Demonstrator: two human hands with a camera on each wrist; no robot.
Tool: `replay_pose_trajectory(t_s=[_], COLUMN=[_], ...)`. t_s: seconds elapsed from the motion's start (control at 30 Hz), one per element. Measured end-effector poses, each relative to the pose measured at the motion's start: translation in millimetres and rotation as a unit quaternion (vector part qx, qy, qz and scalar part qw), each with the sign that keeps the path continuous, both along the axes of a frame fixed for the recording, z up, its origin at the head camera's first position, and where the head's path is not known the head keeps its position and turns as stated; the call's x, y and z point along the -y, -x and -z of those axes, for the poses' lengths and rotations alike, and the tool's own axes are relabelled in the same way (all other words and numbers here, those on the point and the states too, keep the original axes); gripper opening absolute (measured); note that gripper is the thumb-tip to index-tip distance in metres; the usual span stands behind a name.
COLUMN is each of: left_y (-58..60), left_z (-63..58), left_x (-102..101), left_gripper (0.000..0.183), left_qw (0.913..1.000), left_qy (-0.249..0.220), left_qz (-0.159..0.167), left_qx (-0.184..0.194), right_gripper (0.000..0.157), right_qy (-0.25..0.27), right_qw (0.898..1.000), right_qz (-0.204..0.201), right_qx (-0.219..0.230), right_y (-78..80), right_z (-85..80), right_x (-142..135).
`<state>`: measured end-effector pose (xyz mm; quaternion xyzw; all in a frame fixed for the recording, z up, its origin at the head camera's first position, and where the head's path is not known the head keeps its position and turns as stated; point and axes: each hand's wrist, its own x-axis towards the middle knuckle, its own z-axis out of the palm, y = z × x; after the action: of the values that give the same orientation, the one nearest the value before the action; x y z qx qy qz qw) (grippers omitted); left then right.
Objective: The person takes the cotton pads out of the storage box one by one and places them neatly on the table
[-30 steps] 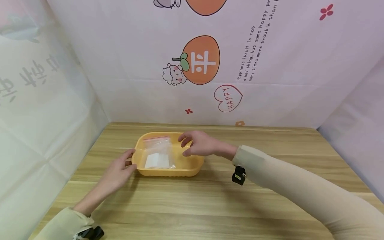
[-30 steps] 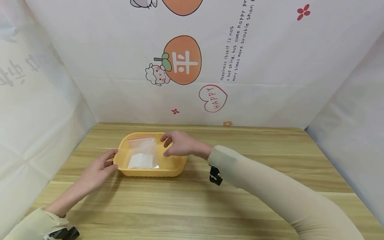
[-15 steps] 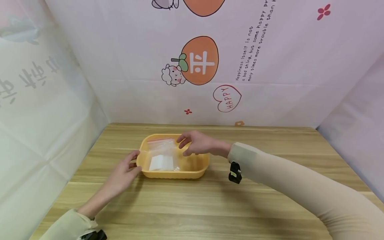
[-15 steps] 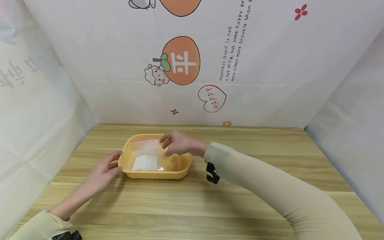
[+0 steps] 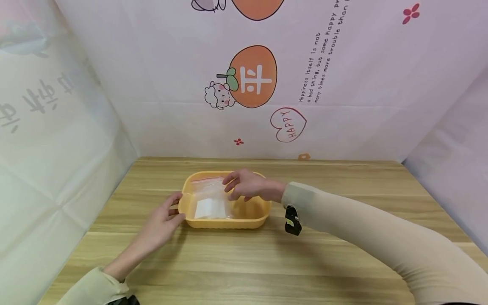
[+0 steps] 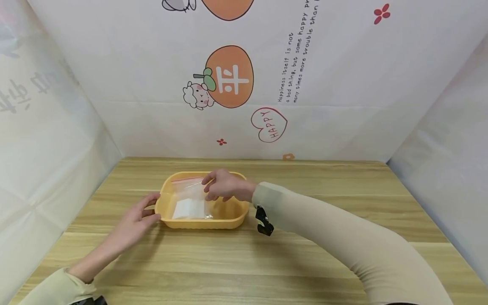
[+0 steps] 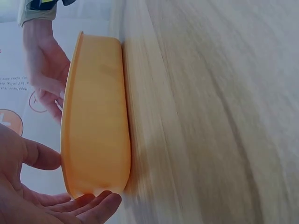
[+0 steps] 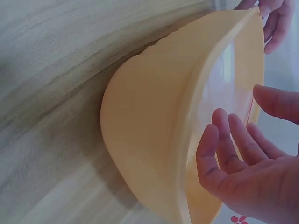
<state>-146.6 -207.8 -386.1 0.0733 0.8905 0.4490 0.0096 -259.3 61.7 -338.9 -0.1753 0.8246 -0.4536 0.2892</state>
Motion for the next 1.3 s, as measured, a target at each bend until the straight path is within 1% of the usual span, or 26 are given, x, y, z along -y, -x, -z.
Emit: replay_pose_trajectory(t_s=[0.17,0.33,0.43,0.5,0.67,0.8,0.97,1.17,1.3], left_y=[-0.4,0.5,2.6,4.8,11.4,15.2,18.5,20.4,20.7], left_z=[-0.9,-0.3,0.8,1.6,4.1,6.4,9.3,12.0,12.2], left_x=[-4.8,-6.2,-5.1,-4.1,-0.8,3.1,6.1,7.8,9.7], left_gripper=[0.056,0.056,0.059,0.064,0.080,0.087,0.088,0.088,0.088], left_qw=[1.0000,0.9999,0.9996,0.9988,0.9937,0.9902,0.9863,0.9797,0.9772], left_qy=[-0.006,-0.013,-0.027,-0.046,-0.101,-0.119,-0.137,-0.171,-0.179], left_qz=[0.000,-0.002,0.000,0.005,0.032,0.050,0.059,0.065,0.066], left_qx=[-0.003,-0.005,0.003,0.014,0.037,0.054,0.071,0.082,0.093], right_gripper=[0.052,0.048,0.046,0.045,0.043,0.043,0.048,0.056,0.055], right_qy=[-0.001,-0.008,-0.005,-0.002,0.009,0.022,0.038,0.039,0.039], right_qw=[1.000,1.000,0.999,0.999,0.997,0.997,0.996,0.995,0.995], right_qz=[0.016,0.027,0.039,0.048,0.071,0.078,0.083,0.091,0.092], right_qx=[0.000,-0.002,0.001,0.005,0.011,0.011,0.007,-0.016,-0.021], right_y=[2.7,4.4,4.6,4.0,1.3,-0.1,-2.1,-7.9,-10.8], right_z=[3.9,4.4,4.7,4.5,3.6,6.0,12.3,14.2,14.2], right_x=[2.3,5.8,8.8,11.1,18.5,25.2,34.1,44.7,49.6])
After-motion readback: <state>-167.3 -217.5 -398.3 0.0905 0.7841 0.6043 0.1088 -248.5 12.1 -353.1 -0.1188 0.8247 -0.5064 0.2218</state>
